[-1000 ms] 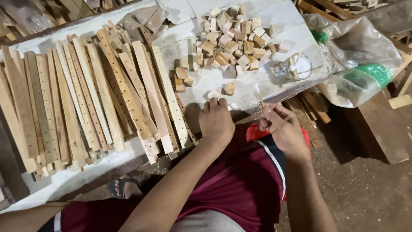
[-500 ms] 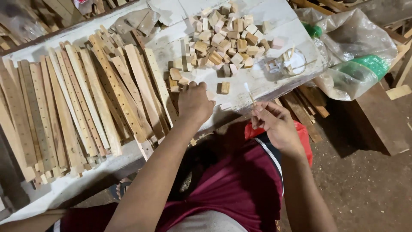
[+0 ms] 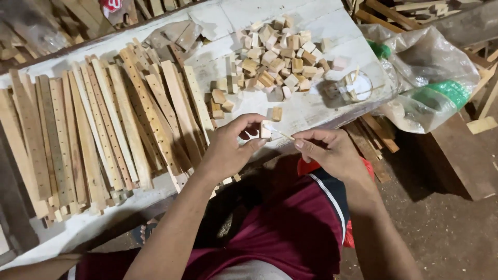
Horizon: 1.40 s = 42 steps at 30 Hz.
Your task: The person sits at a low workbench and assembles small wooden blocks into the holes of long slotted wooden strips, working one strip at a time by hand. They pick blocks from a pile on the bench, press them into place along the strip, and set completed strips with the finished pile.
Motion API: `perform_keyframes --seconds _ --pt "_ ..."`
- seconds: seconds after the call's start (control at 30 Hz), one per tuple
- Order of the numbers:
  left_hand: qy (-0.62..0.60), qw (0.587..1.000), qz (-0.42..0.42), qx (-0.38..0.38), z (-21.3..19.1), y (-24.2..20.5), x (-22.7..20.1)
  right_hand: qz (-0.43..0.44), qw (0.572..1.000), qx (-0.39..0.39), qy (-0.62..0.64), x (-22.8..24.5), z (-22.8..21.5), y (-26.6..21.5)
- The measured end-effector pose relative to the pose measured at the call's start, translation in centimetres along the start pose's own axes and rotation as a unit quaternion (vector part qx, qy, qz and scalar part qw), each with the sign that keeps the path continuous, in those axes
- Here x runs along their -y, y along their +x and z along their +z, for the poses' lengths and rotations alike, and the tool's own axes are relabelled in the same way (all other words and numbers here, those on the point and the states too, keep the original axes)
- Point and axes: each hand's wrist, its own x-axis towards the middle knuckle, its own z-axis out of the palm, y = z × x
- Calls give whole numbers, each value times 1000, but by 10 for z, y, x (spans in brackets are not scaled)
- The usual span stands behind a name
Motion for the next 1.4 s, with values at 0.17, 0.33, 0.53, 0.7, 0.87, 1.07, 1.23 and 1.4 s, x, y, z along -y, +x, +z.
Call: perform_keyframes --seconds 0.17,0.33,0.53,0.7,0.87,1.07,1.23,1.4 --pt "5 1000 -13 -1 -4 -5 5 46 997 6 -61 38 4 -3" --pt "15 1000 -10 5 -7 -6 7 161 963 -26 -213 31 7 2" --pt "1 1000 -7 10 -8 -10 3 159 968 -36 -189 34 11 -1" --pt "-223 974 -19 29 -1 -13 13 11 994 -10 112 3 20 4" --pt "-249 968 -6 27 6 -11 23 3 993 20 117 -8 38 4" --pt "-239 971 -3 11 7 -9 21 -19 990 64 122 -2 39 -1" --pt "-221 975 0 10 11 -10 22 -15 988 83 126 -1 37 -9" --pt "-131 991 -29 -22 -1 -12 18 6 998 -54 39 25 16 -8"
